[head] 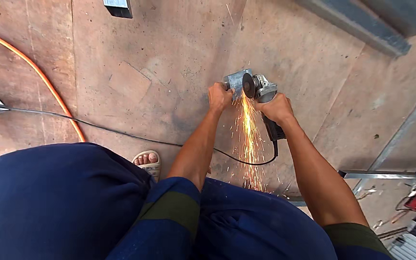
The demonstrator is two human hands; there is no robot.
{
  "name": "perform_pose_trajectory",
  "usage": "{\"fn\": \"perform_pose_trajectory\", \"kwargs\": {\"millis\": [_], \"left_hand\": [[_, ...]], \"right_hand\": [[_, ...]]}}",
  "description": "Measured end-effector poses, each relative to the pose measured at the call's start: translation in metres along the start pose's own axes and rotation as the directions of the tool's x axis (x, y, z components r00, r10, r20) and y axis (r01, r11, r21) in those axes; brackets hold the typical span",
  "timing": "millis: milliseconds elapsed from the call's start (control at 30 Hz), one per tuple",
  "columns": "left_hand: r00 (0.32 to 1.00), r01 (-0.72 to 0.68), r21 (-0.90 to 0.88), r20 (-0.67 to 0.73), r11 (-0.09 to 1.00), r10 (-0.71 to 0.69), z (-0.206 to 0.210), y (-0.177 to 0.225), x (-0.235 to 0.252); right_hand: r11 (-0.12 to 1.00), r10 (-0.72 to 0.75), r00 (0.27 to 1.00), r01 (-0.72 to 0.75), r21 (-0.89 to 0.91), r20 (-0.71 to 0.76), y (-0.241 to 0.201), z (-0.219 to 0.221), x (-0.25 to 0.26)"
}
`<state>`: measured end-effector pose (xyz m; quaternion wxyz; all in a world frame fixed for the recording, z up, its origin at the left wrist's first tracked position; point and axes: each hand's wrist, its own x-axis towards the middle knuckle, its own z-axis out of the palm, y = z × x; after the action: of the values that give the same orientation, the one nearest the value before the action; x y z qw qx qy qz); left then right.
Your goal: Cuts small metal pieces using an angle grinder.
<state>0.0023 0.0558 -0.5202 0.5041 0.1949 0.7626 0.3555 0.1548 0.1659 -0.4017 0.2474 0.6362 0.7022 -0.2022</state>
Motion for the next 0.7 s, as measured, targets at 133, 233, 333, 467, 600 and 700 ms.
{"fn": "perform_pose_trajectory", "kwargs": {"millis": [133,233,333,467,600,700], "left_hand": [[1.000,-0.006,0.015,-0.001,1.000,0.006,0.0001,-0.0004,-0.0003],[1.000,0.000,0.013,-0.003,1.000,0.000,0.0000,0.0004,-0.0006],[1.000,0.008,0.011,-0.012,1.000,-0.008,0.0013,0.0001,0.0013],[1.000,-0.004,0.031,0.001,1.000,0.004,0.0008,-0.0006,0.0012],[1.000,0.010,0.015,0.002,1.000,-0.010,0.0006,-0.0003,0.0015],[1.000,0.010,0.005,-0.003,1.000,-0.010,0.0004,0.0000,0.0006]], "right_hand": [[1.000,-0.008,1.000,0.008,0.009,-0.005,-0.0018,0.0001,0.0024],[1.000,-0.014,1.000,0.014,0.011,-0.009,-0.0037,-0.0003,0.0035],[1.000,-0.015,1.000,0.015,0.013,-0.007,-0.0061,-0.0013,0.0034],[1.000,-0.019,1.000,0.019,0.015,-0.004,-0.0082,-0.0021,0.0024],[1.000,-0.018,1.000,0.018,0.015,-0.005,-0.0063,-0.0012,0.0044],[1.000,-0.004,1.000,0.004,0.028,-0.009,-0.0033,0.0009,0.0035]]}}
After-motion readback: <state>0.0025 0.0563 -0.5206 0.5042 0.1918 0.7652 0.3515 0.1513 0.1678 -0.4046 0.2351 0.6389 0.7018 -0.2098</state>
